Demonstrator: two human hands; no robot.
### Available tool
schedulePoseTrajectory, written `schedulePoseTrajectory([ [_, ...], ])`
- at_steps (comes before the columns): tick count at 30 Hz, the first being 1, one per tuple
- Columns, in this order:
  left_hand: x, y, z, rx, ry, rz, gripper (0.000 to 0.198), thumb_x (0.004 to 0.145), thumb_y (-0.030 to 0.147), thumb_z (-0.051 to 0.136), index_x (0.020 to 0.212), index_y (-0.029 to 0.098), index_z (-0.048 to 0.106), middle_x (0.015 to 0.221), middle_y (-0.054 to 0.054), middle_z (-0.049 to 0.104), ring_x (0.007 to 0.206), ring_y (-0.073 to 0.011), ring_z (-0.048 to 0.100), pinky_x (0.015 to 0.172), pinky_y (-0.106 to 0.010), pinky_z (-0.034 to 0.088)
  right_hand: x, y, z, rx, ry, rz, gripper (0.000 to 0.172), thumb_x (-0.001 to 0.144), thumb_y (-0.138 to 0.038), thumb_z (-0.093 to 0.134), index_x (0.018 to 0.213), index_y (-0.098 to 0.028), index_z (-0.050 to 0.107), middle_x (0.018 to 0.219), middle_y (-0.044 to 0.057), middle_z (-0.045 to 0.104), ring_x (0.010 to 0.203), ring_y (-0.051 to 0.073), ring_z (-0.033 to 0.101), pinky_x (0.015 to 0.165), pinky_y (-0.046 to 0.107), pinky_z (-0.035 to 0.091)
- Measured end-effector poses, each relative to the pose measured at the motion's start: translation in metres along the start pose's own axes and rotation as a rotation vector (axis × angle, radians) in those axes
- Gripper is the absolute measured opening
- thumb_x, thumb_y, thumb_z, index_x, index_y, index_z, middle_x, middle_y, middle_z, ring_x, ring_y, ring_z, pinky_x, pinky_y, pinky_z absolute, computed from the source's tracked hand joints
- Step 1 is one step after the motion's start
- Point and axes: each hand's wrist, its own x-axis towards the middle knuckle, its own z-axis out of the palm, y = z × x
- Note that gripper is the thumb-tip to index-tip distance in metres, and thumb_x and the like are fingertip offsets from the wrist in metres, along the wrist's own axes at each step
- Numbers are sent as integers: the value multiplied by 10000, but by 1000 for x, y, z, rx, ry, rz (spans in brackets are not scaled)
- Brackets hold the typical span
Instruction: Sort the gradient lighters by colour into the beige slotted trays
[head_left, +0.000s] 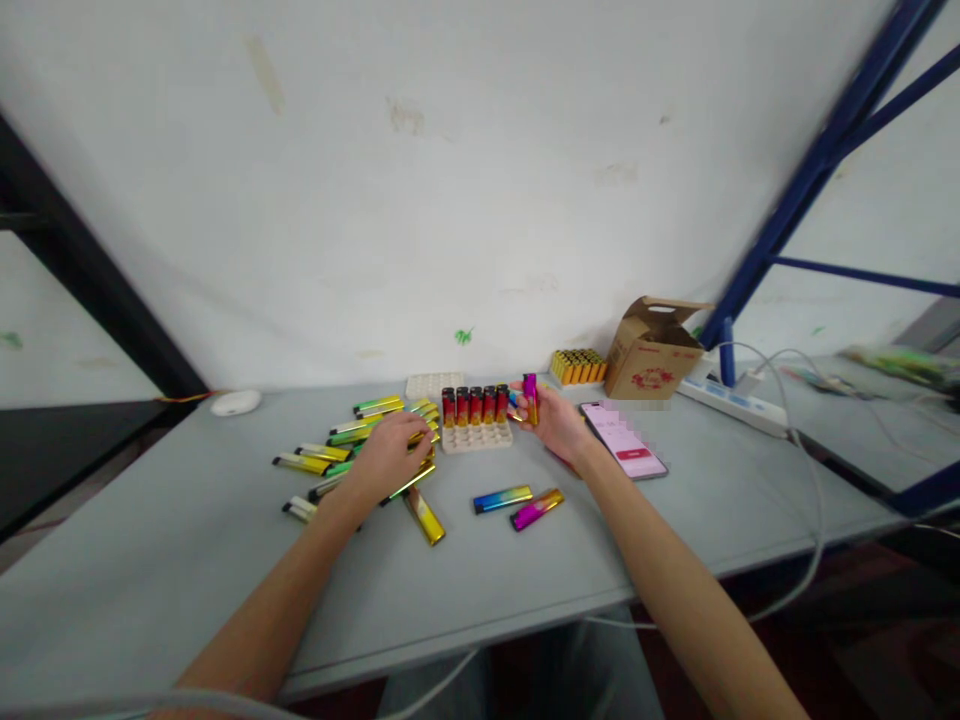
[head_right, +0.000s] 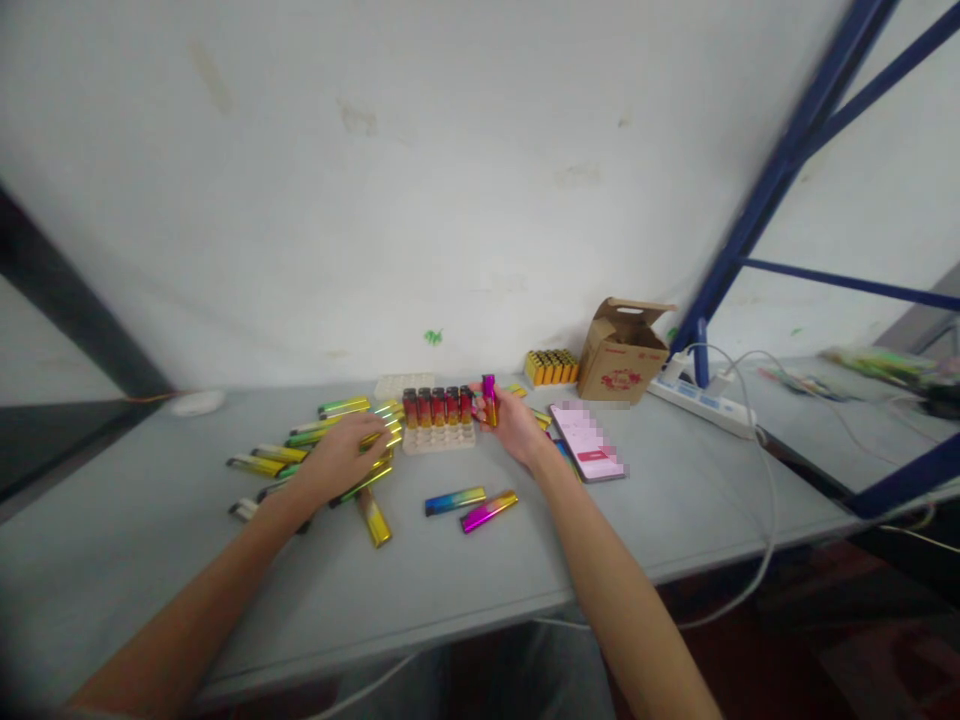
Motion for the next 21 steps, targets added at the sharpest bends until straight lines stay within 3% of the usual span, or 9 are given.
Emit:
schedulePoseTrajectory([
  [3, 0, 1, 0, -10, 1, -1, 313, 879, 295, 420, 781, 153, 682, 921, -125, 700, 899, -268, 612, 870, -432, 480, -1, 3, 1, -70, 26, -35, 265, 768, -364, 704, 934, -218, 558, 767, -24, 606, 641, 115, 581, 476, 195, 410],
  [9, -1, 0, 0, -3, 8, 13, 323, 891, 295, 408, 760, 163, 672, 919, -118, 696, 889, -254, 604, 866, -422, 477, -3, 4, 3, -150, 73, -102, 369, 729, -428, 750, 869, -240, 465, 809, -18, 672, 498, 71, 456, 365, 150, 157],
  [14, 0, -1, 1, 3, 8, 25, 310, 891, 285, 411, 756, 169, 665, 912, -108, 692, 885, -237, 601, 860, -400, 478, -3, 1, 4, -124, 49, -17, 345, 754, -501, 686, 846, -215, 516, 658, -39, 574, 466, 70, 389, 385, 167, 203],
  [17, 0, 0, 1, 10, 6, 26, 296, 888, 281, 422, 755, 175, 665, 901, -99, 692, 880, -229, 603, 858, -388, 479, -3, -1, 4, -101, 12, 58, 425, 805, -622, 542, 807, -197, 534, 585, -37, 488, 466, 87, 381, 399, 187, 239],
  [21, 0, 2, 0, 8, 11, 22, 299, 889, 287, 428, 747, 180, 668, 893, -96, 693, 878, -232, 606, 860, -391, 482, -2, -3, 3, -64, 23, 143, 508, 827, -683, 431, 653, -207, 415, 501, -55, 348, 425, 88, 305, 391, 194, 192],
])
